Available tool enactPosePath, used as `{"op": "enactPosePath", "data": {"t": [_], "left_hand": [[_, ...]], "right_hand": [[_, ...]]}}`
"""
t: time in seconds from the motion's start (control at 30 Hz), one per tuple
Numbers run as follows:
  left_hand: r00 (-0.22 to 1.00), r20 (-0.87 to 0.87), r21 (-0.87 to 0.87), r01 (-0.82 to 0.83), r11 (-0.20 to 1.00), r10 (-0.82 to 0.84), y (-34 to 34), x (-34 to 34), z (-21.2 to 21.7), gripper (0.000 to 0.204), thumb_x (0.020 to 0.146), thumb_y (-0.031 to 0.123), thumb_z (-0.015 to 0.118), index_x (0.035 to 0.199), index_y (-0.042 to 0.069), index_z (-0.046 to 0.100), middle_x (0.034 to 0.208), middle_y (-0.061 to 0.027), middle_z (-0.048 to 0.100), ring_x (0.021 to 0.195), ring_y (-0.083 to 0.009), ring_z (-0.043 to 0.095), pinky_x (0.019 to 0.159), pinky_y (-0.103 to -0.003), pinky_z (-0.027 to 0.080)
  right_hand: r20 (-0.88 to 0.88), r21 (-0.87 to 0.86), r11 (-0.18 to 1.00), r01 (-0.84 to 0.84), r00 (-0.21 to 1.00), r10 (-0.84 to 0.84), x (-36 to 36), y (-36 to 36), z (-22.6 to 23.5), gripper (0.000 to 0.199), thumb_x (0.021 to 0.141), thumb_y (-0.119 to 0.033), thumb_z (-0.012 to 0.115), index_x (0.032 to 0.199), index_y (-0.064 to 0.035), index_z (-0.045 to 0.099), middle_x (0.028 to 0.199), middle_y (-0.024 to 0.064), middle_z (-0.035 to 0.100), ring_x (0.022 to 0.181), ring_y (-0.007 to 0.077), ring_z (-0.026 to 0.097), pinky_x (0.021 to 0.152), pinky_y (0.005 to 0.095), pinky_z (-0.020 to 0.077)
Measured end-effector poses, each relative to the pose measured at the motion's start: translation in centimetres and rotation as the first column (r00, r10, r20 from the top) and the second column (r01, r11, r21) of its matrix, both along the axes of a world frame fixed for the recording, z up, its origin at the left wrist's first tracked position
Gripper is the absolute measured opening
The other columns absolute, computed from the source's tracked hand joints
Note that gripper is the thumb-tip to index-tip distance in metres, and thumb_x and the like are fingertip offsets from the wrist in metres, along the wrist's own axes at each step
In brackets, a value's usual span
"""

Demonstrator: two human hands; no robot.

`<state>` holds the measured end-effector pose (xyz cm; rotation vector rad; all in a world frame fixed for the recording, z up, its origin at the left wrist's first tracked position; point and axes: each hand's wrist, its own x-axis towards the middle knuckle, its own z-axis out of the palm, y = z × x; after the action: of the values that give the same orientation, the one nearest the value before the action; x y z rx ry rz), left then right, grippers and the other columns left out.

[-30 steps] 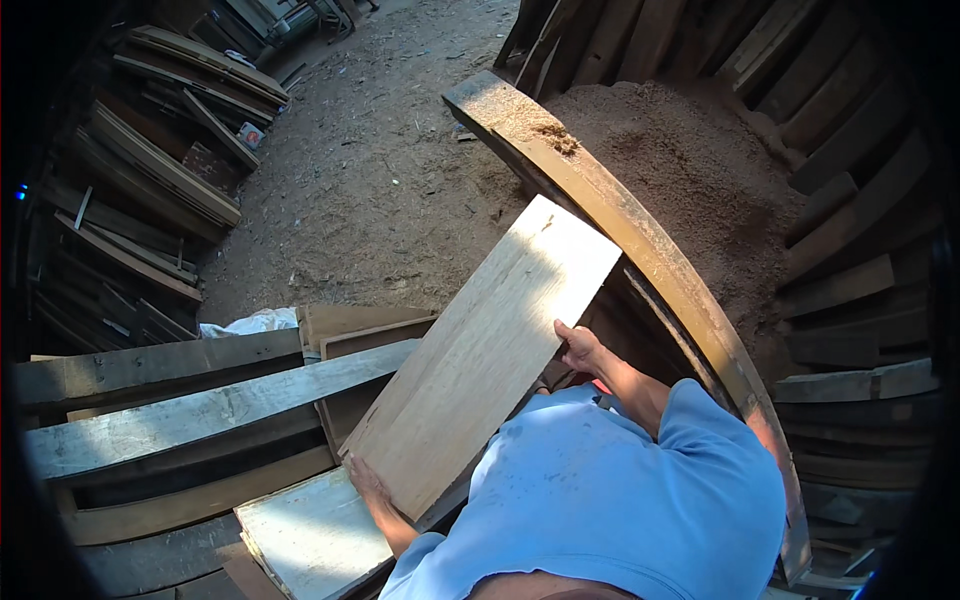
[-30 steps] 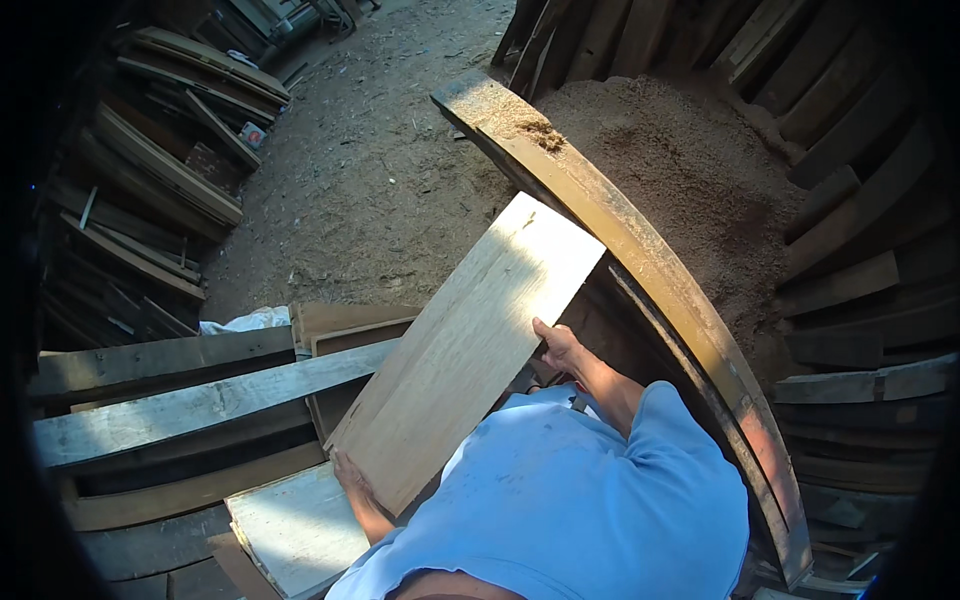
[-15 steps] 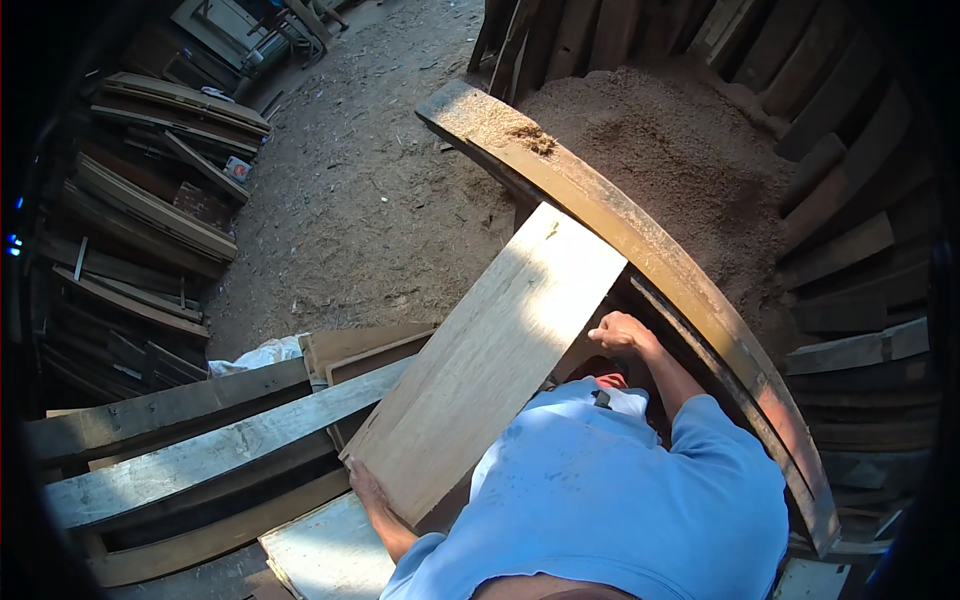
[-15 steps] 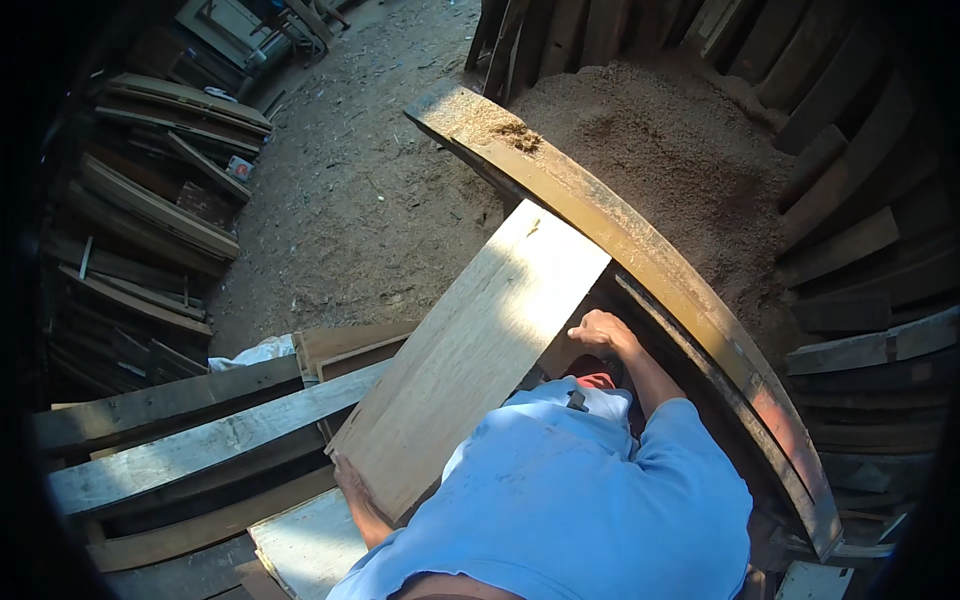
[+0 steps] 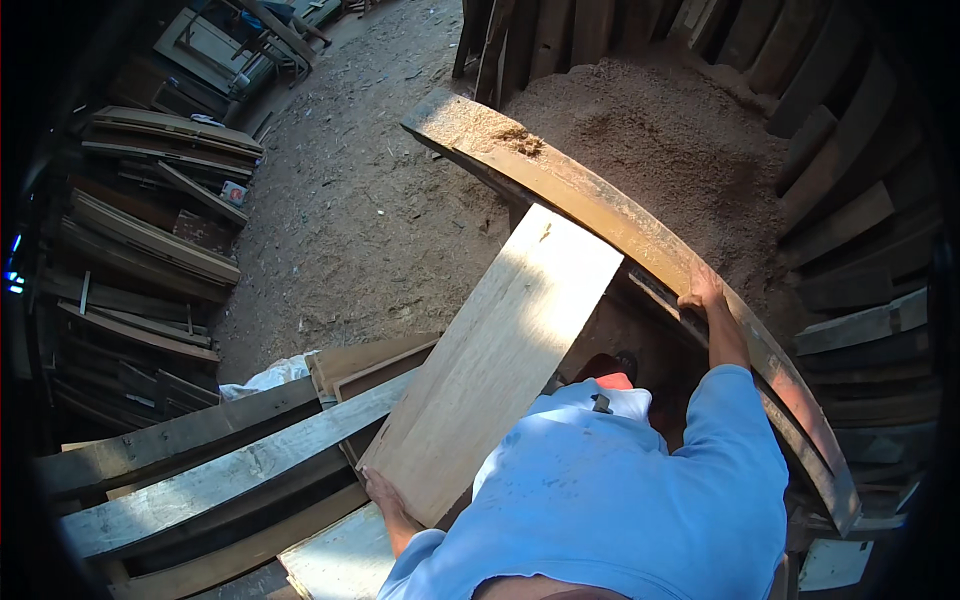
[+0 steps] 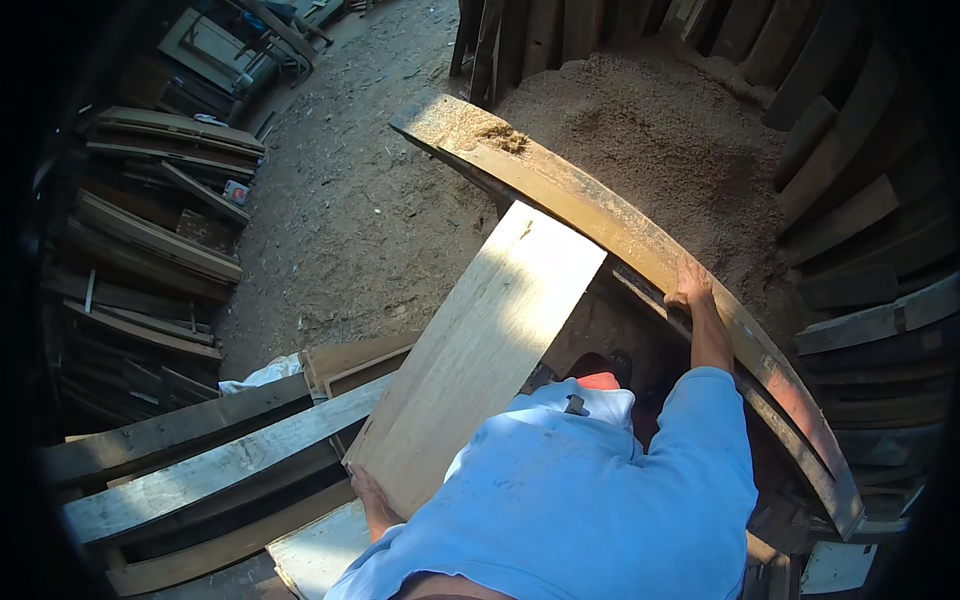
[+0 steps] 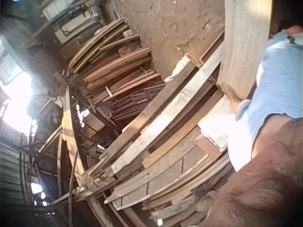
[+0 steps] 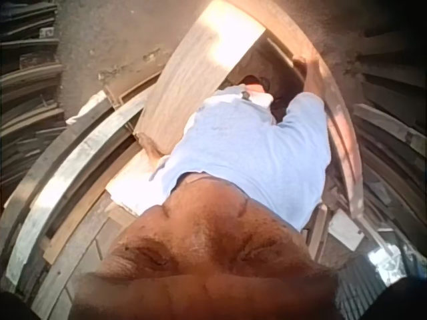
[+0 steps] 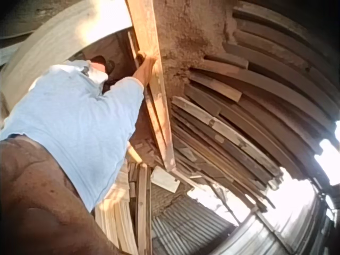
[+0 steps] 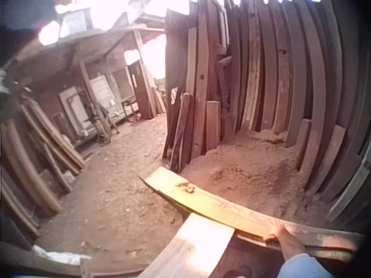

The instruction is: The person sands a wooden panel and a smaller wooden block using a power sander, then fits the block into a groove on the panel.

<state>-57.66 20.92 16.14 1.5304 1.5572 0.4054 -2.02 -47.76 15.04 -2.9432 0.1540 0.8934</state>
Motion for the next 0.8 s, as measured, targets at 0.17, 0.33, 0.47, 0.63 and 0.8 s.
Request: {"op": "enactPosePath", "data": {"t": [0.17, 0.33, 0.47, 0.63, 0.8], "left_hand": [[0.992, -0.121, 0.033, 0.019, 0.999, -0.015, 0.2, 0.9, -1.2, 0.082, 0.103, 0.062, 0.036, 0.143, -0.008, 0.049, 0.143, -0.0256, 0.055, 0.133, -0.0369, 0.052, 0.11, -0.04, 0.039], [0.986, -0.165, -0.043, 0.008, 0.999, -0.015, 0.7, 1.5, -1.3, 0.084, 0.103, 0.065, 0.034, 0.146, -0.006, 0.047, 0.147, -0.0251, 0.052, 0.136, -0.0367, 0.05, 0.112, -0.041, 0.038], [0.987, -0.164, -0.162, -0.03, 0.986, 0.003, 0.2, 6.5, -1.3, 0.083, 0.103, 0.065, 0.036, 0.149, -0.003, 0.043, 0.146, -0.022, 0.053, 0.135, -0.0355, 0.05, 0.114, -0.045, 0.037], [0.952, 0.307, -0.416, 0.129, 0.9, 0.006, -1.9, 11.8, -5.5, 0.069, 0.105, 0.055, 0.043, 0.146, -0.001, 0.044, 0.138, -0.0178, 0.059, 0.125, -0.0333, 0.057, 0.108, -0.047, 0.045], [0.858, 0.501, -0.473, 0.161, 0.866, 0.114, -8.8, 25.1, -10.0, 0.058, 0.107, 0.046, 0.047, 0.138, -0.003, 0.05, 0.129, -0.0165, 0.063, 0.112, -0.0306, 0.065, 0.096, -0.044, 0.055]], "right_hand": [[0.025, 0.005, 1.0, -0.004, 1.0, 0.004, -1.0, -0.7, 1.0, 0.119, 0.061, -0.037, 0.092, 0.156, -0.0062, 0.027, 0.15, 0.0199, 0.047, 0.14, 0.0375, 0.044, 0.114, 0.0486, 0.0413], [0.01, -0.026, 0.999, -0.032, 0.999, 0.032, -1.2, 0.5, 3.6, 0.108, 0.061, -0.038, 0.091, 0.148, -0.0051, 0.036, 0.141, 0.0229, 0.054, 0.134, 0.0386, 0.051, 0.11, 0.05, 0.0433], [-0.02, -0.053, 0.998, 0.027, 0.999, -0.029, -2.4, 1.2, 3.8, 0.105, 0.062, -0.039, 0.09, 0.147, -0.0056, 0.037, 0.138, 0.025, 0.054, 0.133, 0.0393, 0.051, 0.108, 0.0515, 0.0437], [-0.027, -0.048, 0.999, 0.015, 1.0, -0.016, -2.5, 2.1, 3.3, 0.1, 0.06, -0.038, 0.089, 0.141, -0.0052, 0.04, 0.136, 0.0237, 0.055, 0.132, 0.0393, 0.051, 0.106, 0.0518, 0.0445], [0.013, -0.011, 1.0, 0.021, 1.0, -0.021, -2.3, 2.3, 3.3, 0.095, 0.058, -0.036, 0.087, 0.137, -0.0072, 0.043, 0.134, 0.0237, 0.056, 0.13, 0.0399, 0.052, 0.106, 0.0543, 0.0438]]}}
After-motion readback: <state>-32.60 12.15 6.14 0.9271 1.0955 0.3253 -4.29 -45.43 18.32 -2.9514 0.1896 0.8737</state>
